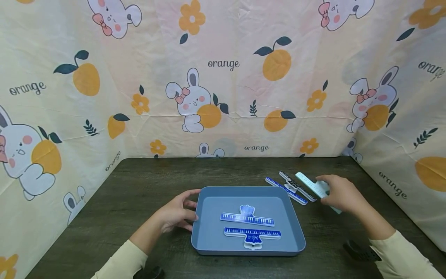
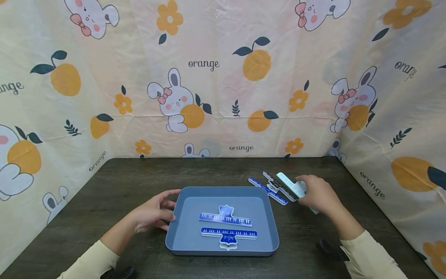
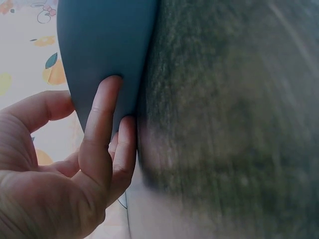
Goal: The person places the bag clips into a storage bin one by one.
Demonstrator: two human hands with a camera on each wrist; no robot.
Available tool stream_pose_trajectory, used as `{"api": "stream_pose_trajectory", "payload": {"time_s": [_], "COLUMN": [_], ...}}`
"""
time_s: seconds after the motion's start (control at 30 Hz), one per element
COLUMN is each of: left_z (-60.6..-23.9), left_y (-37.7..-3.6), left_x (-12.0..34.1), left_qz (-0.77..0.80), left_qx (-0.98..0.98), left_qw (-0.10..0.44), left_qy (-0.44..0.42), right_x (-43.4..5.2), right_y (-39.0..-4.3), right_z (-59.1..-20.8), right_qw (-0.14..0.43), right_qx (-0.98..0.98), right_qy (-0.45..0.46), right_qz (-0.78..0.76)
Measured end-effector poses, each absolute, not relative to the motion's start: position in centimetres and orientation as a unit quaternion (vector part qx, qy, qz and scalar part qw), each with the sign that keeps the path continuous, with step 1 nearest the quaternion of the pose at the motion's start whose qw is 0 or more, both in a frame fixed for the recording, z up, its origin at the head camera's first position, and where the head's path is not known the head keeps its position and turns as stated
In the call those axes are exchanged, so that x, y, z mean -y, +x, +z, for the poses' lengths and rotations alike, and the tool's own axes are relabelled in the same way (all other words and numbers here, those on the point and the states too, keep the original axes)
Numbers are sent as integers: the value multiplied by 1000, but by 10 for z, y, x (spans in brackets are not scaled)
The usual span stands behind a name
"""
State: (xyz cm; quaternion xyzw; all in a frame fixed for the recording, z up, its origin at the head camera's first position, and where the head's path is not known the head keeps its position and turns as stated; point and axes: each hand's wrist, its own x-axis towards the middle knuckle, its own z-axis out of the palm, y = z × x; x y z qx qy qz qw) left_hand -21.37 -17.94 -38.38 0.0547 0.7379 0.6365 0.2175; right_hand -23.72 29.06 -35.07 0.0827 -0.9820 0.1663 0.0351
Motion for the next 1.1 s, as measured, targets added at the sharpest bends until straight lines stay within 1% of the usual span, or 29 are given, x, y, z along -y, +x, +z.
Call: {"api": "stream_pose_trajectory", "payload": {"time_s": [0.47,0.9,1.1], "left_z": [-383,-384,-384], "left_y": [-213,-214,-214], "left_x": [179,179,179], "left_qz": [642,642,641], "left_qx": [-733,-733,-734], "left_qw": [217,218,218], "left_qy": [54,53,54], "right_x": [-278,-262,-254], "right_y": [-220,-209,-205], "right_z": [-341,-330,-327], "right_qw": [70,88,90], "right_qx": [975,969,967], "right_qy": [136,168,169], "right_qz": [161,160,170]}}
